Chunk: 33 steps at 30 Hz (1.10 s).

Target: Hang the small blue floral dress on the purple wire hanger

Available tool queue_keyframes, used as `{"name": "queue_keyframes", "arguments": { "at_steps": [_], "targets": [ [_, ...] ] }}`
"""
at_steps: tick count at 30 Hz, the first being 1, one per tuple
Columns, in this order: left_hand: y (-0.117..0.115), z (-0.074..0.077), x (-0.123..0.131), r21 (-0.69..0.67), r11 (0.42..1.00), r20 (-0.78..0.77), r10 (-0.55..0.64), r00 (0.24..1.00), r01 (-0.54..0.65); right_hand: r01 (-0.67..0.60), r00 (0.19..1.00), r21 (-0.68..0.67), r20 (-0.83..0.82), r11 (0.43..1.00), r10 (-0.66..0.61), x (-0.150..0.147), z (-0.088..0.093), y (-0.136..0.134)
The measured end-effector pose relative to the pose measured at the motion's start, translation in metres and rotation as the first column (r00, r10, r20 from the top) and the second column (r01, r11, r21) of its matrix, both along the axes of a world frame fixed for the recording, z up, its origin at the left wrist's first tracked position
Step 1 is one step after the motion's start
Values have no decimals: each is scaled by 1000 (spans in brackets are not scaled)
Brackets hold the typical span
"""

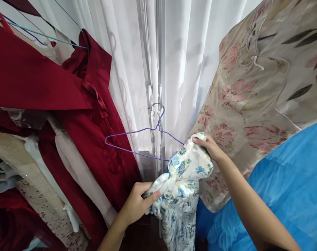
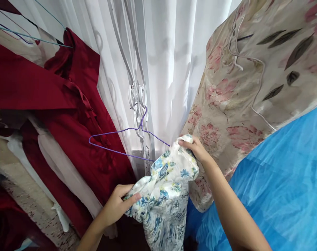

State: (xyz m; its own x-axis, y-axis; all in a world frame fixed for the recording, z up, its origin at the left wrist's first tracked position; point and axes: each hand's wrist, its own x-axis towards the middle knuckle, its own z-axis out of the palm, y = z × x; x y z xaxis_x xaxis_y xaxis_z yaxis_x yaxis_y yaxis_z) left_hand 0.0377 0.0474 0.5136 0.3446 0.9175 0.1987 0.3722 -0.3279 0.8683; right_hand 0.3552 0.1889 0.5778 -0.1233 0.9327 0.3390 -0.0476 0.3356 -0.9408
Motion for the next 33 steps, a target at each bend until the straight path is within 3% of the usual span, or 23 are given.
{"name": "queue_keyframes", "arguments": {
  "at_steps": [4,8,10,12,16,18,21,23,25,29,33],
  "targets": [
    [13,24,-21,29,997,139,63,988,-67,-136,990,-111,-35,984,133,-43,7,22],
    [26,51,-59,20,994,206,100,973,-107,-268,962,-179,-107,947,252,-65,13,19],
    [33,64,-82,62,995,129,72,989,-80,-298,951,-195,-140,934,274,-65,18,15],
    [44,73,-105,134,991,-71,40,997,-30,-310,949,-223,-137,924,285,-61,23,12],
    [76,77,-154,327,944,-477,116,871,53,-261,965,-245,-58,934,254,-52,36,10],
    [93,78,-177,421,907,-527,216,822,31,-247,968,-228,-24,942,248,-50,42,9],
    [115,89,-198,545,834,-471,390,791,-87,-249,966,-207,15,946,257,-50,48,9],
    [127,102,-194,591,792,-382,442,811,-154,-267,961,-210,21,941,277,-51,49,10],
    [139,114,-178,581,791,-259,405,877,-193,-296,953,-228,-7,928,302,-53,46,13],
    [169,125,-134,437,868,-119,314,942,-234,-321,947,-321,-98,891,306,-55,34,13],
    [181,117,-114,259,930,-31,279,960,-261,-333,942,-369,-77,868,328,-43,17,-2]
  ]
}}
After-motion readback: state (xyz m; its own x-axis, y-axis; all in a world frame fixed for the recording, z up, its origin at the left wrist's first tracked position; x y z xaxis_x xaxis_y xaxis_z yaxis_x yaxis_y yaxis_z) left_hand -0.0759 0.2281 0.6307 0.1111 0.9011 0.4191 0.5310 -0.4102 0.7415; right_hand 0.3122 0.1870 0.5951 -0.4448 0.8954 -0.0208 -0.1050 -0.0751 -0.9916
